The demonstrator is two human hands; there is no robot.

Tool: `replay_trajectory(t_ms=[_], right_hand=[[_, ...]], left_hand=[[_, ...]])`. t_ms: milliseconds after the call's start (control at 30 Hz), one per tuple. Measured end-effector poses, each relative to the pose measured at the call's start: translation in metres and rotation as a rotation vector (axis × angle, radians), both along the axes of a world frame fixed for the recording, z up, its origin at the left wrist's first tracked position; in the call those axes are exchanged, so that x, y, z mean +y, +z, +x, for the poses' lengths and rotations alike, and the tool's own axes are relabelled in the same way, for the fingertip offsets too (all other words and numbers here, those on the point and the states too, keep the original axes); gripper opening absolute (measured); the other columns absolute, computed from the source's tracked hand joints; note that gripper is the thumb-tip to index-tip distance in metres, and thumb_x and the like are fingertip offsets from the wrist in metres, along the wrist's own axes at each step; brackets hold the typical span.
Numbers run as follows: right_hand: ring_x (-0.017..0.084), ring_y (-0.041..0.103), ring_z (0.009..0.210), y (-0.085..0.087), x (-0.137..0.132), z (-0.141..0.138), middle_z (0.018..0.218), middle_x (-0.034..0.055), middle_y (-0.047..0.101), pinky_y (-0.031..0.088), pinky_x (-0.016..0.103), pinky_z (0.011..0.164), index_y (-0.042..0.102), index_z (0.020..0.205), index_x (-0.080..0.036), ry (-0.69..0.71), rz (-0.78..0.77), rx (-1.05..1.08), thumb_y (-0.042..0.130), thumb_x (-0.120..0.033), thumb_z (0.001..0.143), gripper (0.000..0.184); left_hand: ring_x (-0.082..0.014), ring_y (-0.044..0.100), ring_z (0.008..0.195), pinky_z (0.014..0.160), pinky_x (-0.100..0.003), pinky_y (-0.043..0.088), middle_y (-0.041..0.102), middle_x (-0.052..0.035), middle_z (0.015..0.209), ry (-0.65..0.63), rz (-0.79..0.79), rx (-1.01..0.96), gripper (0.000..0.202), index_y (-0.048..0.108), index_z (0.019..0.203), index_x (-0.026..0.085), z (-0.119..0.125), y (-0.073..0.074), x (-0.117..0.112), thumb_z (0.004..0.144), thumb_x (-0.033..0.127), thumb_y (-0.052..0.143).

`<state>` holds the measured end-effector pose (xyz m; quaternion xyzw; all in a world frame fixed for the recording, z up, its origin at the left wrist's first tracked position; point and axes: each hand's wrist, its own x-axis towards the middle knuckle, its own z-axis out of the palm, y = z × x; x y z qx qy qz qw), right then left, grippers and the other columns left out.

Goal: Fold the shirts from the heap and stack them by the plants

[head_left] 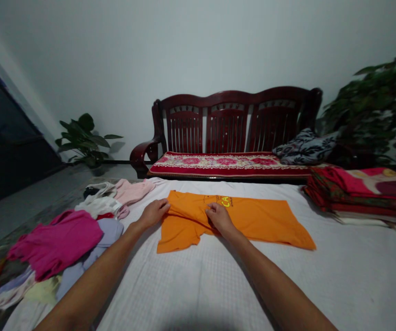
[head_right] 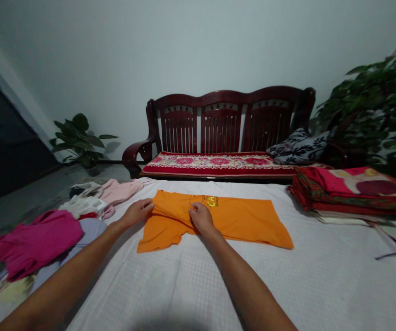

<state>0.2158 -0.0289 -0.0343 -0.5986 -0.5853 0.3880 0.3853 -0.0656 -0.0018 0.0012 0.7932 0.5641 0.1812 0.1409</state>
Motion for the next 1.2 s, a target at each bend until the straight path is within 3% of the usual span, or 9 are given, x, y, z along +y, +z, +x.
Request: replay_trajectory(t_ms=[100, 233, 333, 433, 567, 667, 867, 1033, 1200], right_hand=[[0.017, 0.065, 0.069, 0.007, -0.005, 0.003, 0.076, 0.0020, 0.071, 0.045, 0.025, 0.062, 0.067, 0.106, -0.019, -0.024, 0.014, -0.111, 0.052, -0.021, 0.083, 0.027], [0.024, 0.069, 0.097, 0.021, -0.020, 0.003, 0.110, 0.0102, 0.074, 0.047, 0.032, 0.075, 0.062, 0.125, -0.021, 0.031, 0.035, -0.562, 0.052, -0.022, 0.086, 0.041], [0.029, 0.069, 0.098, 0.031, -0.030, 0.002, 0.109, 0.0133, 0.074, 0.048, 0.036, 0.077, 0.060, 0.129, -0.019, 0.065, 0.043, -0.759, 0.051, -0.023, 0.087, 0.043], [0.031, 0.066, 0.103, 0.038, -0.035, -0.001, 0.110, 0.0158, 0.072, 0.048, 0.039, 0.084, 0.062, 0.126, -0.016, 0.049, 0.182, -0.851, 0.049, -0.021, 0.090, 0.038], [0.029, 0.053, 0.127, 0.033, -0.041, -0.006, 0.134, 0.0154, 0.062, 0.039, 0.042, 0.107, 0.060, 0.131, -0.016, 0.189, 0.449, -0.836, 0.047, -0.024, 0.095, 0.039], [0.028, 0.037, 0.144, 0.020, -0.045, -0.009, 0.153, 0.0136, 0.047, 0.026, 0.047, 0.119, 0.052, 0.143, -0.015, 0.368, 0.483, -0.814, 0.048, -0.032, 0.097, 0.049], [0.026, 0.031, 0.148, -0.006, -0.049, -0.006, 0.159, 0.0127, 0.038, 0.022, 0.050, 0.122, 0.042, 0.152, -0.014, 0.440, 0.430, -0.810, 0.041, -0.036, 0.102, 0.055], [0.026, 0.031, 0.149, -0.012, -0.047, -0.005, 0.159, 0.0105, 0.038, 0.021, 0.050, 0.122, 0.042, 0.152, -0.016, 0.415, 0.449, -0.792, 0.040, -0.039, 0.102, 0.055], [0.026, 0.033, 0.147, -0.011, -0.048, -0.006, 0.158, 0.0102, 0.040, 0.021, 0.048, 0.122, 0.045, 0.150, -0.016, 0.391, 0.461, -0.778, 0.040, -0.039, 0.102, 0.054]], left_hand=[[-0.0180, 0.060, 0.076, 0.064, -0.027, 0.034, 0.068, -0.0002, 0.080, 0.068, -0.035, 0.064, 0.026, 0.059, 0.080, 0.022, 0.003, 0.000, -0.001, 0.093, 0.038, 0.042], [-0.0190, 0.064, 0.079, 0.062, -0.027, 0.033, 0.073, -0.0012, 0.086, 0.135, -0.097, 0.119, 0.016, 0.063, 0.088, 0.023, 0.006, -0.002, -0.003, 0.088, 0.033, 0.050], [-0.0214, 0.066, 0.082, 0.065, -0.028, 0.036, 0.074, -0.0031, 0.090, 0.195, -0.073, 0.177, 0.017, 0.065, 0.095, 0.023, 0.008, -0.001, -0.006, 0.086, 0.032, 0.053], [-0.0247, 0.065, 0.088, 0.072, -0.032, 0.041, 0.073, -0.0064, 0.096, 0.243, 0.038, 0.222, 0.021, 0.066, 0.101, 0.022, 0.011, 0.001, -0.008, 0.084, 0.029, 0.055], [-0.0252, 0.062, 0.103, 0.091, -0.035, 0.044, 0.070, -0.0088, 0.106, 0.119, 0.203, 0.137, 0.021, 0.066, 0.100, 0.021, 0.018, -0.002, -0.011, 0.087, 0.021, 0.049], [-0.0234, 0.061, 0.105, 0.093, -0.034, 0.044, 0.068, -0.0089, 0.109, 0.053, 0.187, 0.134, 0.022, 0.066, 0.102, 0.020, 0.025, -0.007, -0.014, 0.089, 0.019, 0.048], [-0.0244, 0.066, 0.089, 0.076, -0.033, 0.044, 0.070, -0.0104, 0.096, 0.238, 0.068, 0.345, 0.026, 0.067, 0.091, 0.019, 0.029, -0.001, -0.012, 0.095, 0.030, 0.044], [-0.0262, 0.066, 0.095, 0.076, -0.033, 0.044, 0.071, -0.0120, 0.100, 0.340, 0.122, 0.341, 0.030, 0.070, 0.096, 0.018, 0.030, 0.009, 0.021, 0.095, 0.029, 0.042], [-0.0232, 0.063, 0.102, 0.082, -0.031, 0.045, 0.071, -0.0073, 0.107, 0.246, 0.163, 0.333, 0.025, 0.073, 0.102, 0.023, 0.043, 0.012, 0.064, 0.092, 0.028, 0.050]])
